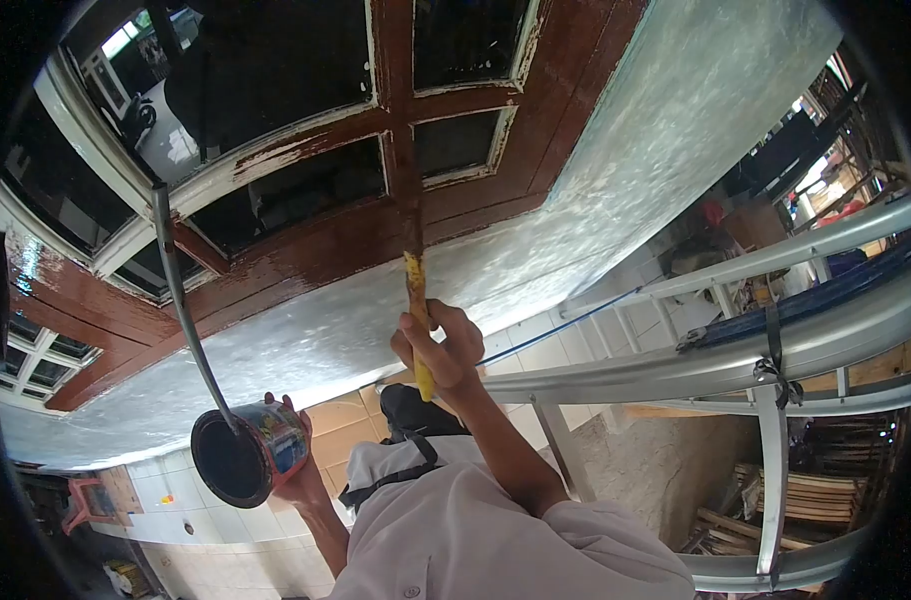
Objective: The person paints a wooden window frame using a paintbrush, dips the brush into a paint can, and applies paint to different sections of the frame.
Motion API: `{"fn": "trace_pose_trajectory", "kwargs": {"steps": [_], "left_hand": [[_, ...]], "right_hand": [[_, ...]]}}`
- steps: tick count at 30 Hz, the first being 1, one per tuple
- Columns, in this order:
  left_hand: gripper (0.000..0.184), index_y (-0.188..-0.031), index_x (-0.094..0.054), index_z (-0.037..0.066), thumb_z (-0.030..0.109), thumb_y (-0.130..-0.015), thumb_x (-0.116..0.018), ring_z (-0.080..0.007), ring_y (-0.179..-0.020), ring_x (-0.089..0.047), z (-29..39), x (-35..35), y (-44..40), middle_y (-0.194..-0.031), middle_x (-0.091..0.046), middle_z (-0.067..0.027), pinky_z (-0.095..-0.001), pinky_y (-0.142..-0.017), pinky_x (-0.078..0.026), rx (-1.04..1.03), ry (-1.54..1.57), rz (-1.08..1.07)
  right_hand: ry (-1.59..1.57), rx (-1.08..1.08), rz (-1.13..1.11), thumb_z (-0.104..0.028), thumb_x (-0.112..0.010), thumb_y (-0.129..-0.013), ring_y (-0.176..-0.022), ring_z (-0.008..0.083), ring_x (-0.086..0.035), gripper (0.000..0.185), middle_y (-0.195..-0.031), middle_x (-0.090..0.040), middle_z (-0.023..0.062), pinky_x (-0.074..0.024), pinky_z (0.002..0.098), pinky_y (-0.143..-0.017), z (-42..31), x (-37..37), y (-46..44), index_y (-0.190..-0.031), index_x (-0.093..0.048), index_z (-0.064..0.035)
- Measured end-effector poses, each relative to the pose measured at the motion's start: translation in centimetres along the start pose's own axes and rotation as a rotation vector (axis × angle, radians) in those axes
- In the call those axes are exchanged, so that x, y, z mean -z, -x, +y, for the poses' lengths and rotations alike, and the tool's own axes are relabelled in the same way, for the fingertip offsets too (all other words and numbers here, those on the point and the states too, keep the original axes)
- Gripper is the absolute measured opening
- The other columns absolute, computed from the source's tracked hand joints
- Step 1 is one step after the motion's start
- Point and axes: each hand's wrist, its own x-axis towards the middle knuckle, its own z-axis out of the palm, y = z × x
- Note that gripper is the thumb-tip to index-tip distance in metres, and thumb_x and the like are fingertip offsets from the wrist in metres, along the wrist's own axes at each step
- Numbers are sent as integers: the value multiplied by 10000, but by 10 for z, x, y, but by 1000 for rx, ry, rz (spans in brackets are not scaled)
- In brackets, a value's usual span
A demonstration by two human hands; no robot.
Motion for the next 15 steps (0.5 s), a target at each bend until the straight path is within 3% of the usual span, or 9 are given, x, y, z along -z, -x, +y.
{"fn": "trace_pose_trajectory", "kwargs": {"steps": [1, 6, 8, 10, 15], "left_hand": [[562, -1407, -419, 263, 392, -894, -608, -417, -1355, -313, 1, 1, 0, -1454, -324, -185, -593, -1064, -338, 6, 23, -5], [572, -1414, -408, 251, 380, -894, -609, -414, -1357, -313, 1, 1, 3, -1453, -326, -183, -592, -1063, -340, 3, 20, -4], [581, -1418, -402, 243, 383, -893, -608, -415, -1358, -312, 0, 4, 2, -1461, -321, -181, -593, -1064, -335, 2, 16, -6], [590, -1422, -397, 236, 393, -893, -605, -417, -1360, -309, 0, 7, 3, -1472, -313, -180, -593, -1068, -326, -8, 13, 6], [620, -1444, -369, 212, 408, -899, -591, -443, -1369, -279, 3, 12, 4, -1497, -288, -193, -612, -1075, -291, -24, 36, 10]], "right_hand": [[-11, -1, 24, 40, -716, -737, -671, 183, -596, 367, -900, -610, 128, -443, 248, -513, -2, 3, -1, -1044, -597, -122], [-76, 75, 19, 93, -693, -785, -687, 179, -579, 343, -1007, -562, 173, -444, 248, -513, -2, -4, -27, -1071, -609, -75], [-70, 6, 17, 45, -755, -704, -664, 186, -578, 474, -942, -587, 117, -436, 238, -494, 4, -20, -7, -1140, -658, -114], [89, 104, 2, -25, -736, -619, -698, 223, -615, 565, -930, -575, 115, -507, 283, -524, 3, -22, -11, -1148, -591, -162], [112, 77, -71, -48, -734, -630, -691, 225, -618, 549, -911, -575, 114, -507, 285, -524, -1, -19, 7, -1143, -577, -167]]}}
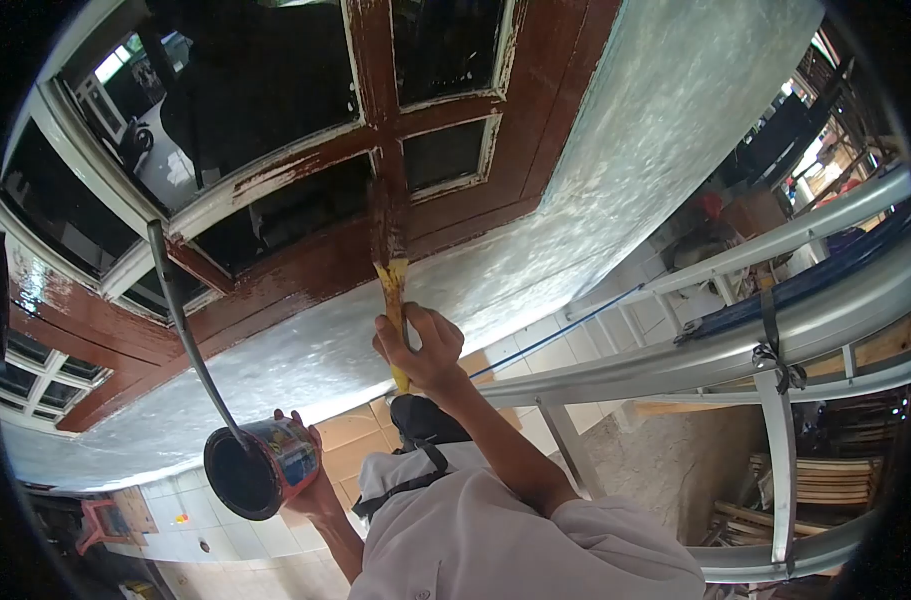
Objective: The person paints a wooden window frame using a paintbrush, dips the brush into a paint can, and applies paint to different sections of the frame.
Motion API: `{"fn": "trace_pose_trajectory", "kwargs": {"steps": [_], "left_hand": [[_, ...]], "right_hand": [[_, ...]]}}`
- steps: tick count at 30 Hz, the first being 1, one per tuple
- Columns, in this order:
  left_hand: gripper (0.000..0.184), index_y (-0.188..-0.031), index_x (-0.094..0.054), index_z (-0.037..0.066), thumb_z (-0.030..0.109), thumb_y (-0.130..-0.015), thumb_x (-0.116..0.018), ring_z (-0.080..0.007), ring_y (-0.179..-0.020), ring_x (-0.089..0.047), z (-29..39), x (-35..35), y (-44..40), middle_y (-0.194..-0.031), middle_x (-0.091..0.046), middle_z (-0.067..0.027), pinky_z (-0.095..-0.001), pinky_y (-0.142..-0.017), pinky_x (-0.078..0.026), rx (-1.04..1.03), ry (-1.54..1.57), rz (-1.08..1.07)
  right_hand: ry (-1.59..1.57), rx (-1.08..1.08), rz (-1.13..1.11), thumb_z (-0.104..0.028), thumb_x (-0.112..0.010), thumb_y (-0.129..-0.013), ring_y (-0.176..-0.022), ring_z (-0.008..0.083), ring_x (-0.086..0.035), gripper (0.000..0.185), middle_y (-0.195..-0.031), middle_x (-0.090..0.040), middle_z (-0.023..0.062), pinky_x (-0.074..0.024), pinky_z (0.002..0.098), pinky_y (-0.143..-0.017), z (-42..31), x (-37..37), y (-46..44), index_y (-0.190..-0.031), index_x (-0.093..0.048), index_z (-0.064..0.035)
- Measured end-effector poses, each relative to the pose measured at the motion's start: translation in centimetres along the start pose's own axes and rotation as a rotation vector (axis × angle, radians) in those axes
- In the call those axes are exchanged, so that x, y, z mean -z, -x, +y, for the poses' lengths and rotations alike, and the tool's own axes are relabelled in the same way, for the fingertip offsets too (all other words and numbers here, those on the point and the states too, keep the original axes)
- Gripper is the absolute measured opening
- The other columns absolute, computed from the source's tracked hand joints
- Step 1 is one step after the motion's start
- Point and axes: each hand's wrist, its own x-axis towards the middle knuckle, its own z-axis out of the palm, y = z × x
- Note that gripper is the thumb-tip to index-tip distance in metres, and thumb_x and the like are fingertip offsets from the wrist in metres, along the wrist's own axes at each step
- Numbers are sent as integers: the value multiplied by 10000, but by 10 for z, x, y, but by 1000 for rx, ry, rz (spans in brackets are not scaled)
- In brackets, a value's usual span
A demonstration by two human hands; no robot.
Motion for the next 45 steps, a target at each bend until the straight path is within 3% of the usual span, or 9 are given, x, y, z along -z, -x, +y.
{"fn": "trace_pose_trajectory", "kwargs": {"steps": [12, 17, 21, 25, 30, 37, 38, 42, 45], "left_hand": [[812, -1493, -224, 116, 438, -858, -614, -421, -1411, -186, 4, -3, -1, -1538, -195, -203, -587, -1124, -204, -3, -57, -42], [807, -1486, -242, 114, 390, -845, -647, -418, -1412, -183, 1, -2, 1, -1534, -204, -203, -586, -1135, -181, 6, 7, -39], [616, -1439, -385, 211, 351, -889, -623, -449, -1388, -232, 1, -3, -2, -1520, -240, -204, -621, -1094, -245, 31, 86, -31], [616, -1442, -379, 211, 350, -892, -620, -450, -1389, -229, 0, -3, 0, -1521, -238, -206, -624, -1092, -248, 22, 76, -28], [827, -1482, -253, 108, 419, -828, -653, -418, -1411, -188, 1, 1, -1, -1526, -222, -206, -592, -1133, -178, 23, -48, -68], [762, -1481, -284, 160, 443, -860, -621, -431, -1406, -187, 1, 0, -2, -1525, -222, -212, -594, -1125, -190, 38, 32, -90], [648, -1440, -382, 214, 438, -877, -613, -458, -1369, -266, 0, -1, -1, -1512, -261, -206, -624, -1077, -268, 13, 51, -13], [684, -1453, -352, 201, 451, -872, -613, -448, -1375, -256, 1, -2, -3, -1511, -255, -209, -611, -1091, -252, 5, 17, -49], [735, -1472, -308, 177, 481, -869, -598, -431, -1383, -245, 1, -3, -2, -1512, -247, -217, -590, -1104, -247, 2, -51, -70]], "right_hand": [[-84, -52, 145, 33, -707, -668, -620, 195, -566, 519, -878, -573, 102, -438, 265, -495, -12, -1, -35, -1137, -617, -170], [-64, -85, 63, 23, -717, -651, -616, 194, -571, 536, -872, -572, 101, -452, 266, -503, -9, 0, -10, -1141, -621, -172], [-146, -145, 142, 8, -699, -745, -617, 192, -575, 366, -866, -596, 130, -450, 270, -492, -12, 9, -7, -1075, -622, -130], [-176, -19, 238, -17, -690, -801, -615, 192, -571, 248, -868, -597, 145, -439, 263, -490, -11, 13, -42, -1018, -621, -113], [-94, -4, 184, 49, -694, -638, -601, 189, -553, 577, -852, -578, 99, -438, 258, -495, -5, -5, -56, -1163, -613, -178], [-113, -67, 99, 55, -692, -641, -594, 179, -540, 568, -834, -572, 98, -438, 263, -491, -7, 8, -39, -1160, -623, -165], [-155, -103, 89, 57, -687, -675, -599, 174, -550, 499, -832, -581, 106, -435, 256, -490, -10, 13, -37, -1132, -626, -131], [-145, -124, 185, 32, -675, -754, -593, 178, -571, 314, -815, -601, 118, -437, 243, -493, -15, 24, -47, -1039, -614, -85], [-151, -22, 243, 22, -686, -754, -595, 179, -571, 346, -820, -601, 125, -444, 247, -496, -9, 20, -69, -1068, -599, -94]]}}
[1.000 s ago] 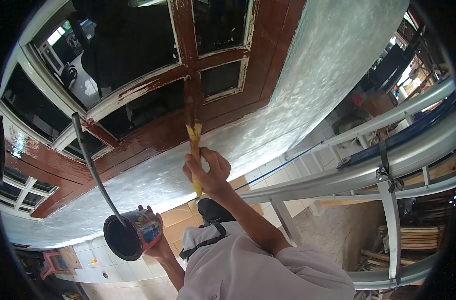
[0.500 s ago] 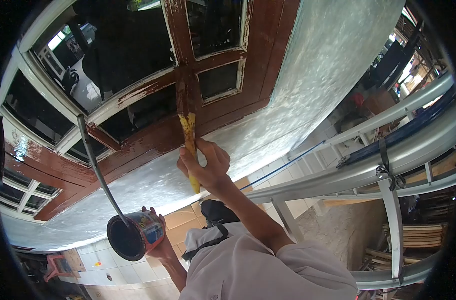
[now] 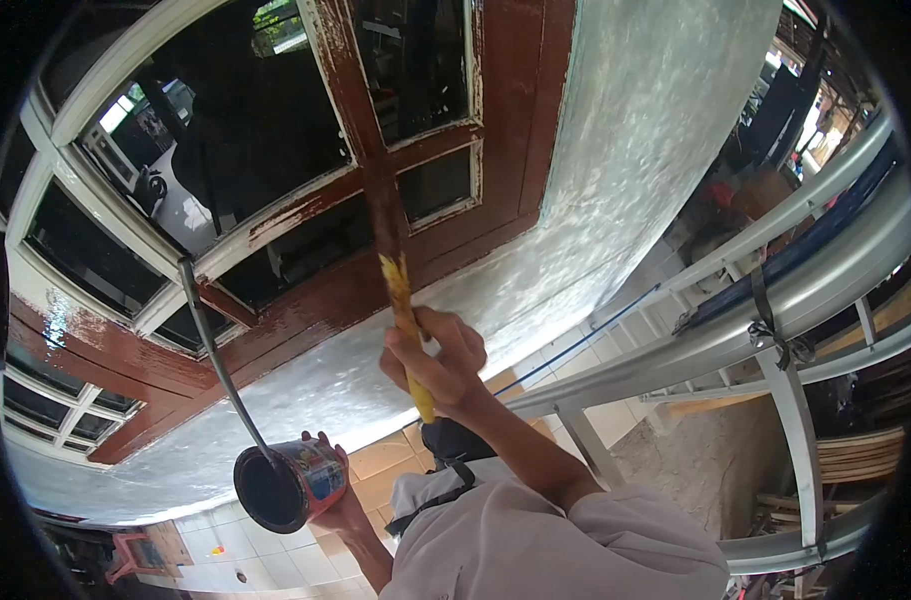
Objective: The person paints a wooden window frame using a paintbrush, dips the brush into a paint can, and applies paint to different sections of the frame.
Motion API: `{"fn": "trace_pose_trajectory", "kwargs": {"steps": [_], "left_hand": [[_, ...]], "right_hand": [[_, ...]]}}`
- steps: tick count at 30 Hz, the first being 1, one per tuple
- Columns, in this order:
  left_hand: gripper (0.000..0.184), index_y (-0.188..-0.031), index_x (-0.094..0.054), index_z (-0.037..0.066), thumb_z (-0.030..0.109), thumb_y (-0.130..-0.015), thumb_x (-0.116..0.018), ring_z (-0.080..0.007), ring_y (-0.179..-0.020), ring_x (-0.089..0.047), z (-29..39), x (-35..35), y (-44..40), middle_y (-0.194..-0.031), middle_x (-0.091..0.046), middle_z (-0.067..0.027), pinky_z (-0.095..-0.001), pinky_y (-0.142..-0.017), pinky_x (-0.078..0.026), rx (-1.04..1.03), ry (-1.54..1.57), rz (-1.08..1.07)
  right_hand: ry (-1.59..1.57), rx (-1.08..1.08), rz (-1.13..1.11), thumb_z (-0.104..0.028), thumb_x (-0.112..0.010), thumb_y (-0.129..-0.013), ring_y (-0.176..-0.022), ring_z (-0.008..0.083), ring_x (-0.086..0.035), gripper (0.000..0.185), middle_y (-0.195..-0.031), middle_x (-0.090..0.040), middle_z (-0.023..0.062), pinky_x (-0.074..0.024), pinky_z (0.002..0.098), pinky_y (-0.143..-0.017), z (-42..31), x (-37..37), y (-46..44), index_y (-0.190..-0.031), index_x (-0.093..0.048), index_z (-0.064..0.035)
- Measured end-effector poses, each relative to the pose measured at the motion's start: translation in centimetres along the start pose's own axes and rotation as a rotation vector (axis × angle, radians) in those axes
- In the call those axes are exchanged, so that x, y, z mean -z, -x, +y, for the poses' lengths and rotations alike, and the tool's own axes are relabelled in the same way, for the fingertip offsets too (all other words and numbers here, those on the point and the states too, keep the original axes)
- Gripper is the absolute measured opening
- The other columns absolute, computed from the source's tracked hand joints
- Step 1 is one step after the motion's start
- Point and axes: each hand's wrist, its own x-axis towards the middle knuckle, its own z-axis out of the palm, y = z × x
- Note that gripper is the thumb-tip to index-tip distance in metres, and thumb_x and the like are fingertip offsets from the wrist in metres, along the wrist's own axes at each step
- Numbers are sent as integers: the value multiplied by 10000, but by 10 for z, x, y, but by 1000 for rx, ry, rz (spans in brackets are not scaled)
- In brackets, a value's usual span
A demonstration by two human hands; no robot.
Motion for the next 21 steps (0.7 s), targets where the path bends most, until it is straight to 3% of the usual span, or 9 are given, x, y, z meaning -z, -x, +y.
{"fn": "trace_pose_trajectory", "kwargs": {"steps": [5, 13, 16, 21], "left_hand": [[742, -1475, -295, 166, 485, -872, -586, -430, -1382, -248, -3, -10, 0, -1509, -255, -213, -589, -1094, -270, -14, -23, 56], [774, -1488, -253, 144, 470, -869, -584, -421, -1396, -226, -3, 7, -1, -1519, -240, -204, -587, -1107, -238, 26, -34, -14], [777, -1487, -256, 146, 469, -864, -590, -418, -1398, -224, -3, 6, 1, -1521, -238, -203, -585, -1110, -230, 23, -28, 12], [661, -1439, -376, 193, 402, -870, -638, -442, -1365, -280, -4, -6, 2, -1487, -294, -202, -609, -1080, -281, 21, 33, 46]], "right_hand": [[15, -16, -79, 48, -696, -675, -616, 197, -570, 465, -827, -601, 105, -450, 258, -509, 6, -10, 5, -1089, -597, -140], [-5, -208, -208, 64, -684, -710, -615, 228, -595, 307, -785, -604, 120, -475, 295, -533, 3, 17, 51, -953, -572, -87], [-133, -278, -139, 82, -708, -659, -611, 210, -594, 405, -802, -598, 115, -470, 282, -511, 4, 26, 54, -1022, -605, -63], [-219, -313, -75, 61, -701, -703, -623, 216, -615, 336, -809, -616, 122, -495, 276, -542, 3, 41, 32, -990, -582, -67]]}}
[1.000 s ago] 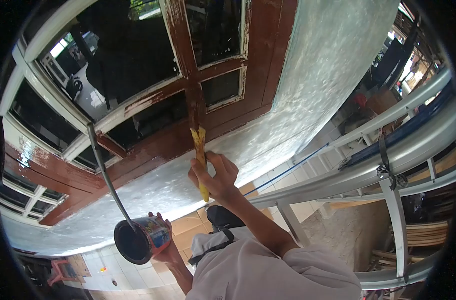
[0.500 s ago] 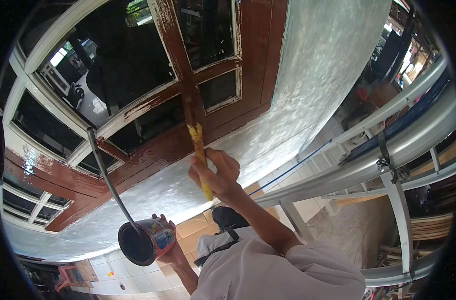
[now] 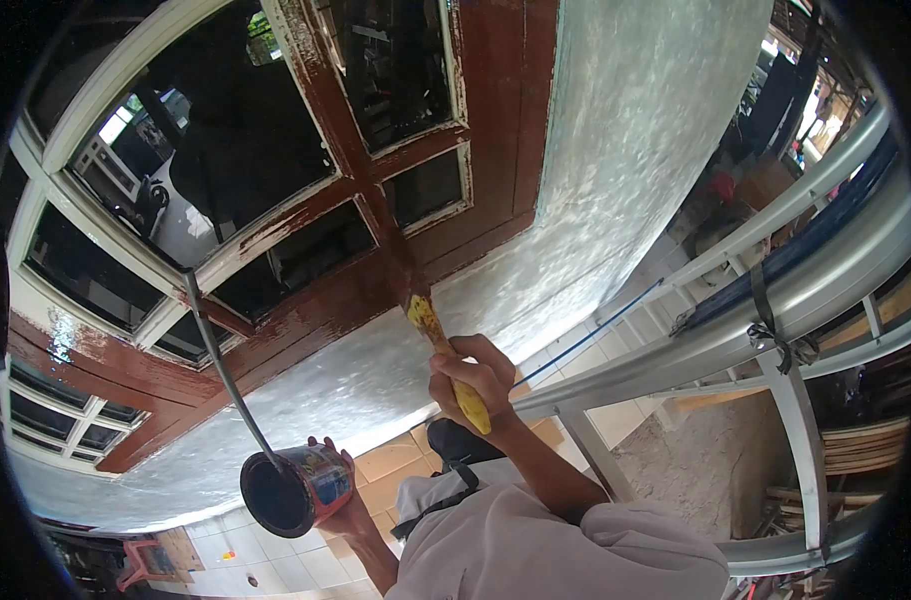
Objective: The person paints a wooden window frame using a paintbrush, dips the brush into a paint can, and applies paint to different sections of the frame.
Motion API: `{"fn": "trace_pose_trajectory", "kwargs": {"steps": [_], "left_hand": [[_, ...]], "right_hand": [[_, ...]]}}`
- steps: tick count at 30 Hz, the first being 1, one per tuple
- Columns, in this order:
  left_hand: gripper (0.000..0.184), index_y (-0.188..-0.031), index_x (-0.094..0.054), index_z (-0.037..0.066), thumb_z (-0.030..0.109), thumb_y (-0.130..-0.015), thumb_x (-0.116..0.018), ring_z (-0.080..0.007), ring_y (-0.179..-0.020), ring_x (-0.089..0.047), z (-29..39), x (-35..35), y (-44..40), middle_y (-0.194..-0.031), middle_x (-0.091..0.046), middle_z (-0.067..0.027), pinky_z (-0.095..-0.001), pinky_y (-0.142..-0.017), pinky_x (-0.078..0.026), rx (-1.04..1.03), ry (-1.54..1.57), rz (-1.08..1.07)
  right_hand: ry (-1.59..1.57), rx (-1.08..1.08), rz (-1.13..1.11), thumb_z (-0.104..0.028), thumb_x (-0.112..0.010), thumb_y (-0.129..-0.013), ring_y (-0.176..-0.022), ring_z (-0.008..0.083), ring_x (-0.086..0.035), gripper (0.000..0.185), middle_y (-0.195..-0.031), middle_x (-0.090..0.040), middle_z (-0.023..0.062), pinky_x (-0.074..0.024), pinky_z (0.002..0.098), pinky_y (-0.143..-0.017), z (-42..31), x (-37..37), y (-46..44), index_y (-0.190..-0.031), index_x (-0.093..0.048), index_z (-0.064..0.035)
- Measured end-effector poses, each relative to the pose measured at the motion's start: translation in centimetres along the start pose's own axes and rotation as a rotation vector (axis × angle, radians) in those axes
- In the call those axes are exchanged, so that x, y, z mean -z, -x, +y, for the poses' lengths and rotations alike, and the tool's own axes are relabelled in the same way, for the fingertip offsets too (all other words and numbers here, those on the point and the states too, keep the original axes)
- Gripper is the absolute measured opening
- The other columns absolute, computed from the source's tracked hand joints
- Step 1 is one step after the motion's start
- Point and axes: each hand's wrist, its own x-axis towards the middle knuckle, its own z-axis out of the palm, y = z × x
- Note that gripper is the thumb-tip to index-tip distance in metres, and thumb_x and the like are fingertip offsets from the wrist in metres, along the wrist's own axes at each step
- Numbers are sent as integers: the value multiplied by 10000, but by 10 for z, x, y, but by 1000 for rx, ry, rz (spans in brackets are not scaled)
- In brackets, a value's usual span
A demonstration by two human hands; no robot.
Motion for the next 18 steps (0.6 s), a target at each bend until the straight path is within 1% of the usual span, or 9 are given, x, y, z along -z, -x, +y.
{"fn": "trace_pose_trajectory", "kwargs": {"steps": [2, 3, 5, 7, 10, 13, 16, 18], "left_hand": [[660, -1441, -375, 194, 410, -872, -632, -444, -1365, -280, 0, 0, -1, -1490, -290, -205, -608, -1078, -282, -5, -28, -7], [692, -1454, -343, 183, 431, -870, -620, -434, -1374, -266, -2, 1, -2, -1501, -272, -204, -596, -1085, -273, -3, -46, -7], [758, -1480, -279, 161, 473, -866, -595, -414, -1393, -237, -2, 1, -2, -1523, -237, -202, -571, -1099, -254, -1, -86, -10], [762, -1478, -283, 164, 471, -860, -606, -414, -1390, -242, -4, 2, -2, -1519, -244, -204, -569, -1094, -263, 7, -110, -14], [774, -1474, -289, 164, 472, -848, -623, -416, -1384, -254, -6, 6, -3, -1510, -257, -206, -571, -1087, -274, 15, -108, -20], [795, -1472, -293, 164, 486, -832, -638, -420, -1378, -261, -9, 9, -6, -1504, -263, -208, -580, -1086, -278, 39, -99, -22], [814, -1471, -294, 166, 500, -819, -649, -421, -1377, -261, -11, 7, -3, -1503, -261, -210, -589, -1086, -278, 51, -90, -15], [826, -1472, -291, 169, 498, -811, -662, -424, -1378, -254, -13, 4, -2, -1504, -257, -210, -592, -1079, -287, 47, -74, -4]], "right_hand": [[-8, 53, -1, 40, -688, -750, -630, 225, -607, 284, -816, -614, 152, -490, 287, -553, -1, -3, -15, -975, -549, -65], [-7, 82, 0, 29, -681, -774, -634, 229, -604, 261, -819, -613, 167, -487, 292, -559, 0, -5, -23, -968, -532, -64], [13, 84, -28, 67, -678, -729, -610, 210, -597, 296, -792, -605, 129, -478, 282, -541, 3, -11, -32, -951, -538, -70], [31, 64, -37, 101, -655, -694, -592, 194, -592, 304, -768, -598, 114, -470, 274, -532, 7, -17, -28, -924, -542, -63], [-15, 5, -40, 112, -628, -687, -582, 184, -588, 286, -747, -591, 106, -464, 270, -526, 14, -16, -11, -905, -544, -53], [-51, -87, -66, 112, -669, -673, -603, 205, -607, 291, -740, -589, 84, -488, 284, -551, 13, -9, -3, -886, -548, -45], [-153, -201, -102, 133, -644, -686, -603, 193, -612, 277, -719, -585, 89, -486, 277, -554, 9, 3, -9, -884, -540, -31], [-213, -305, -102, 137, -613, -722, -623, 165, -621, 246, -727, -599, 95, -491, 262, -573, 8, 13, -14, -896, -545, -23]]}}
